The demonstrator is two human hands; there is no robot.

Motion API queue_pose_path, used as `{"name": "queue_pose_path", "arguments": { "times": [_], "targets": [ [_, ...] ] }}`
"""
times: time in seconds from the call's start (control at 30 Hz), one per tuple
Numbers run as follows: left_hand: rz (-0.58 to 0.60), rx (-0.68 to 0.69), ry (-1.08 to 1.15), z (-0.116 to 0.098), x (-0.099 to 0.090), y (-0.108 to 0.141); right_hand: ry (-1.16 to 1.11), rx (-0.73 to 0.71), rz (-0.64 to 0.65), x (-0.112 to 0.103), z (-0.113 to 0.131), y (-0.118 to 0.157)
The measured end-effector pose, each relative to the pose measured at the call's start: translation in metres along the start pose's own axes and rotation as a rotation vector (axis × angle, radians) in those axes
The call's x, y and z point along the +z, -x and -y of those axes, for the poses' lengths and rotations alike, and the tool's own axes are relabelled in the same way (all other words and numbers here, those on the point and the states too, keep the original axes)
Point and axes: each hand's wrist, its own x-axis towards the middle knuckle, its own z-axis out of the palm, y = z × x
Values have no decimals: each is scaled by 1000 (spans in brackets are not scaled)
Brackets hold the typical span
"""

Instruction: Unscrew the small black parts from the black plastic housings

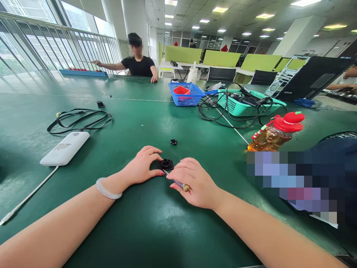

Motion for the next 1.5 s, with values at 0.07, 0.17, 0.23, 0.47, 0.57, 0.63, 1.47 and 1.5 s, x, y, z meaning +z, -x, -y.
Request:
{"name": "queue_pose_path", "arguments": {
  "times": [0.07, 0.17, 0.23, 0.47, 0.57, 0.63, 1.47, 1.5],
  "targets": [
    [-2, 1, 2, 0, 1, 0, 0, 49, 28, 1, 0, 0],
    [-10, 5, 5, 2, 2, 0, -42, 122, 65, 1, -1, 0],
    [-18, 11, 7, 2, 2, 0, -71, 189, 72, 1, -1, 0],
    [-13, 10, 14, 1, 1, 0, -191, 608, 2, 0, -9, 1],
    [-16, 9, 19, 1, 1, 0, -322, 754, -21, 1, -14, 2],
    [-17, 9, 22, 2, 1, 0, -408, 774, -39, 1, -15, 3],
    [5, 29, 17, 2, 2, 1, -168, 415, -241, -5, -7, 4],
    [6, 32, 15, 2, 2, 1, -161, 431, -222, -4, -7, 4]
  ]
}}
